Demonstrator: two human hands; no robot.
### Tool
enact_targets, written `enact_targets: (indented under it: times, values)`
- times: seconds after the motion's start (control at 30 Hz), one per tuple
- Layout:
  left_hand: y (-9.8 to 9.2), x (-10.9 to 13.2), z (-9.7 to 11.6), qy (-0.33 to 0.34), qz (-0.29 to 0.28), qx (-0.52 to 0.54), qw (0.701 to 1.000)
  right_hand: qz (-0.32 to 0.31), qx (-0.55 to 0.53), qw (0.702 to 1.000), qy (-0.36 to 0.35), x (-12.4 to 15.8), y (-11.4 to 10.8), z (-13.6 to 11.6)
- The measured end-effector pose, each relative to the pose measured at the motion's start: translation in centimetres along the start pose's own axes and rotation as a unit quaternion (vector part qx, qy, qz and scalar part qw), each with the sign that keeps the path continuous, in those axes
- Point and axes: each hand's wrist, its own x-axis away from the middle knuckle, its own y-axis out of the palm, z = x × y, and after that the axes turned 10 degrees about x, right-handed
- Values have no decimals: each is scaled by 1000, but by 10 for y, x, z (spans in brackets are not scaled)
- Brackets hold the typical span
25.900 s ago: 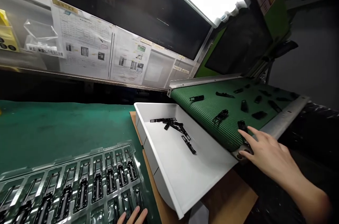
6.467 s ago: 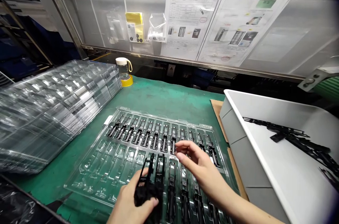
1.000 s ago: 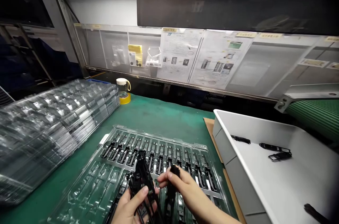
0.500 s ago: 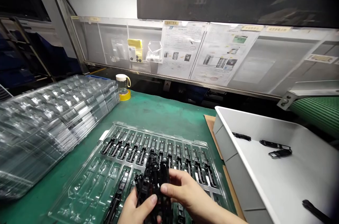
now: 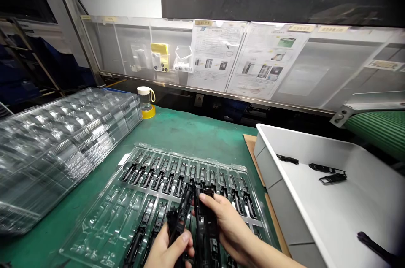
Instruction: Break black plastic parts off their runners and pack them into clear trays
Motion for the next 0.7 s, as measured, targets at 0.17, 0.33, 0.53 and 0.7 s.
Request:
enact_targets:
  times: [0.17,0.33,0.53,0.7]
  values:
    - [-2,-2,-4,10,-56,5,998,-25,-34,998,43,-1,2,5]
    - [-4,4,5,-74,-107,109,986,-18,-34,998,44,-2,-1,5]
    - [-15,9,15,-86,-133,154,975,-14,-32,999,41,0,-4,0]
    - [-14,6,18,-15,-74,105,992,-66,18,997,28,5,1,0]
